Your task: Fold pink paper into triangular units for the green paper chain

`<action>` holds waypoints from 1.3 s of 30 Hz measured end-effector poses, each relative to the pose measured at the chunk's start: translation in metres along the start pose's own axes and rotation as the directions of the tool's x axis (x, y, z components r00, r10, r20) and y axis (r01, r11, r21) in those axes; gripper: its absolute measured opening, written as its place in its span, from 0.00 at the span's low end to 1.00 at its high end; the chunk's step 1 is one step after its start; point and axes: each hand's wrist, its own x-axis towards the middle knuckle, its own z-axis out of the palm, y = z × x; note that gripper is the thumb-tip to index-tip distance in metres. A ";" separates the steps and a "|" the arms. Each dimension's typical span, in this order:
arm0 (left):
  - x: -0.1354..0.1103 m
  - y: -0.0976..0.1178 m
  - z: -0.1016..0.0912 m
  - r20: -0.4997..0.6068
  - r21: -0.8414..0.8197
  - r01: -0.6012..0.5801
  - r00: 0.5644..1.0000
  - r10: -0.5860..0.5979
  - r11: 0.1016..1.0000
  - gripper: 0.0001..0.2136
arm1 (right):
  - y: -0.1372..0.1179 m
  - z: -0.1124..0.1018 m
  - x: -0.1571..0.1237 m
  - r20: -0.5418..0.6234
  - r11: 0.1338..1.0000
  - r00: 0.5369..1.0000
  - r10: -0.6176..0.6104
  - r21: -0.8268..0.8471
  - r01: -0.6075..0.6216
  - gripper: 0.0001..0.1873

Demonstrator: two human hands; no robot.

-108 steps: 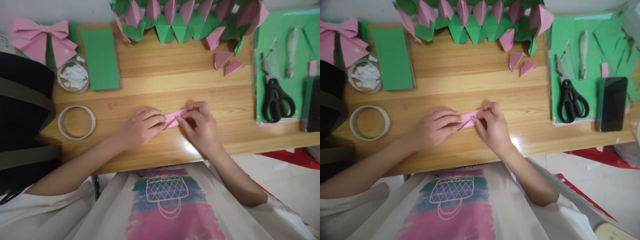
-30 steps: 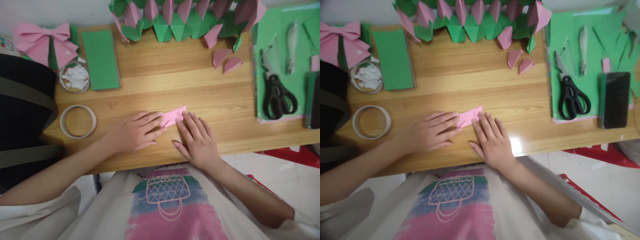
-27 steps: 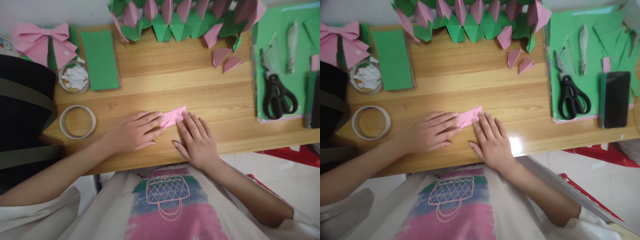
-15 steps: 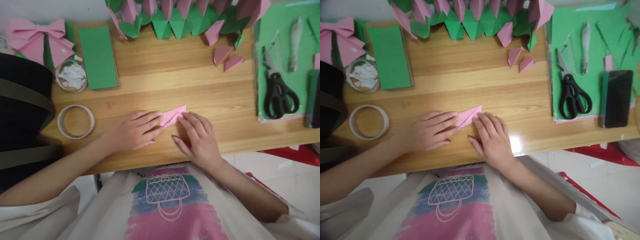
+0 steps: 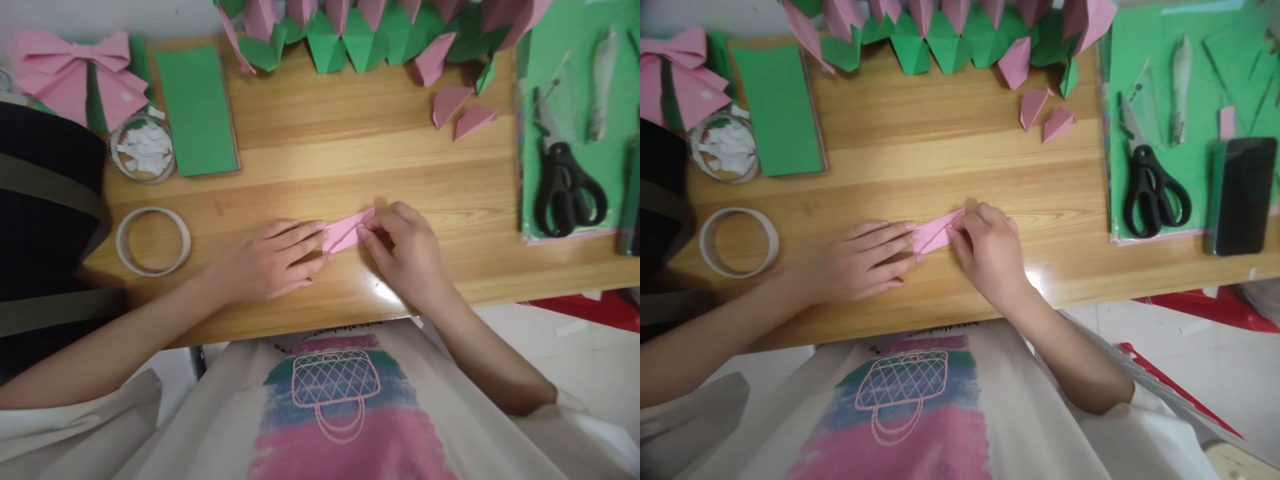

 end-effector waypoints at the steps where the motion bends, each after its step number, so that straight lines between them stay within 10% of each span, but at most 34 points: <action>1: 0.000 0.000 0.000 0.004 -0.012 0.002 1.000 -0.002 1.000 0.13 | 0.000 0.001 0.000 -0.007 1.000 1.000 0.007 0.006 -0.007 0.09; 39: -0.004 -0.009 0.000 0.037 -0.050 -0.049 0.998 0.051 0.998 0.16 | -0.004 -0.002 0.004 0.037 0.997 0.997 0.065 0.038 -0.067 0.08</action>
